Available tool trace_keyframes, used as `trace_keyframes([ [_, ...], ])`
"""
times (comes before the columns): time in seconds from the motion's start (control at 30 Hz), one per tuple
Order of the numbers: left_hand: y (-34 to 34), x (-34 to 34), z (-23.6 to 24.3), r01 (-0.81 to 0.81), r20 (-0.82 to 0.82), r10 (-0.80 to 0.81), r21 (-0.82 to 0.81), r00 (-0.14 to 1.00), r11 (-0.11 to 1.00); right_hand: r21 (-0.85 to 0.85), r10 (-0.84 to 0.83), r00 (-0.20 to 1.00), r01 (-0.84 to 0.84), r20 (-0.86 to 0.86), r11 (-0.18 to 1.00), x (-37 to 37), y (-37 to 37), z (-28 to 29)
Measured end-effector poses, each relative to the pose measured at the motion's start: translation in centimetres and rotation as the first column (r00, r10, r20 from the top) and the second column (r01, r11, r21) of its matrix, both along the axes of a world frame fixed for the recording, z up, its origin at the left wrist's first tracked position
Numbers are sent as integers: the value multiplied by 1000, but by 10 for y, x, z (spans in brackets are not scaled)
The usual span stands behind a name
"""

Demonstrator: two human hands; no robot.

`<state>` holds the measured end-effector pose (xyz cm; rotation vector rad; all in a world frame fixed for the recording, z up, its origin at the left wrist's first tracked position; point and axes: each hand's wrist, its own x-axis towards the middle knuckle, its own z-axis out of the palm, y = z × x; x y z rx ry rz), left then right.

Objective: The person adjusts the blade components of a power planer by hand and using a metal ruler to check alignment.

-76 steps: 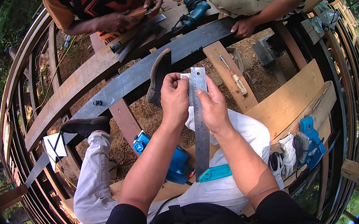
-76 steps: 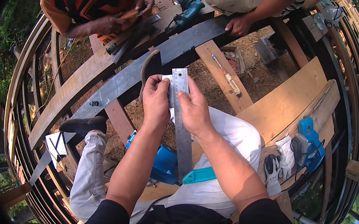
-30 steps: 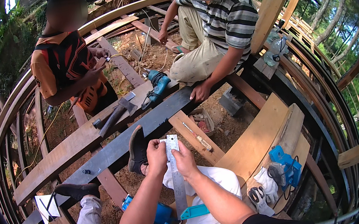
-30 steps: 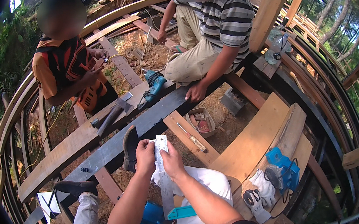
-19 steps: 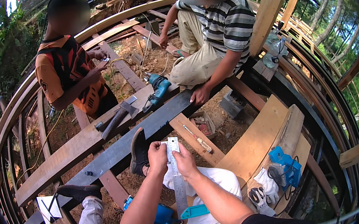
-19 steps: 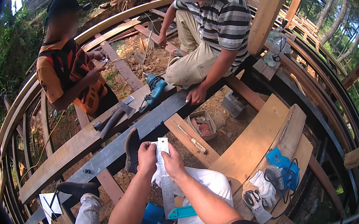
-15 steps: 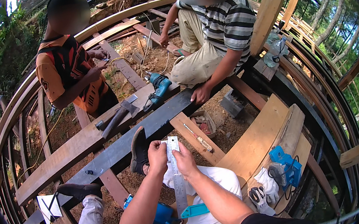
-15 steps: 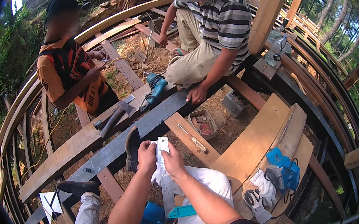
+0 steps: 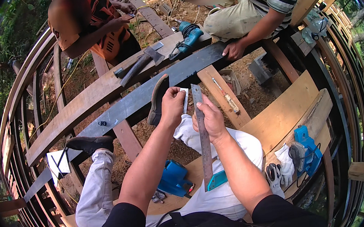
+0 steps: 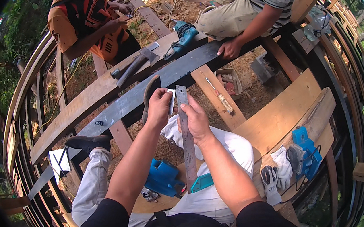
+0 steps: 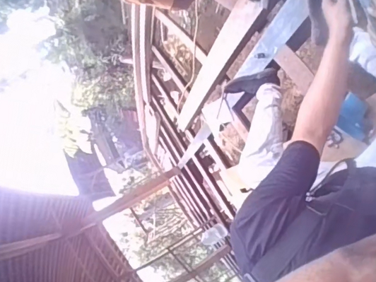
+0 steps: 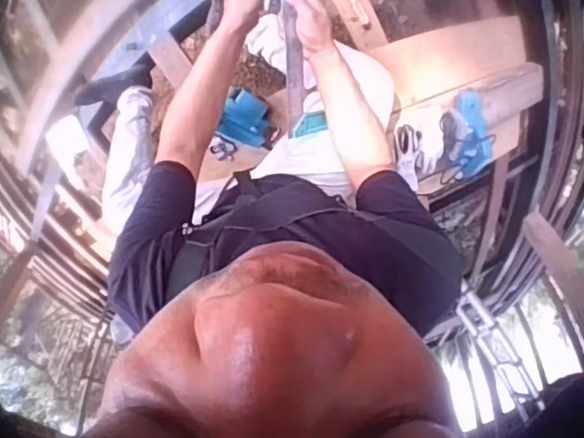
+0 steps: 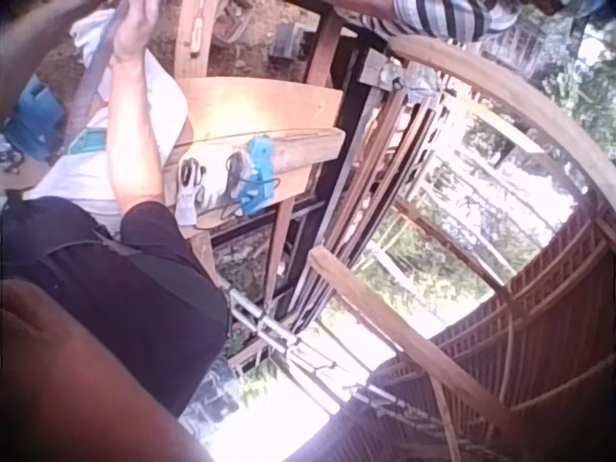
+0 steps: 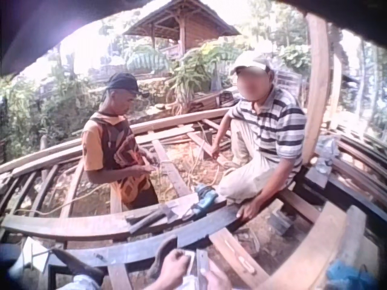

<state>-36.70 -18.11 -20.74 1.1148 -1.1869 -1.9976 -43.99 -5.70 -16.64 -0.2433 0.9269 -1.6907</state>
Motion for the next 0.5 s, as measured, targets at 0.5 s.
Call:
trace_keyframes([
  [0.5,11,-6,-2,22,18,-20,-108,1000,994,-49,82,984,-75,159,996,-9,-2,-5],
])
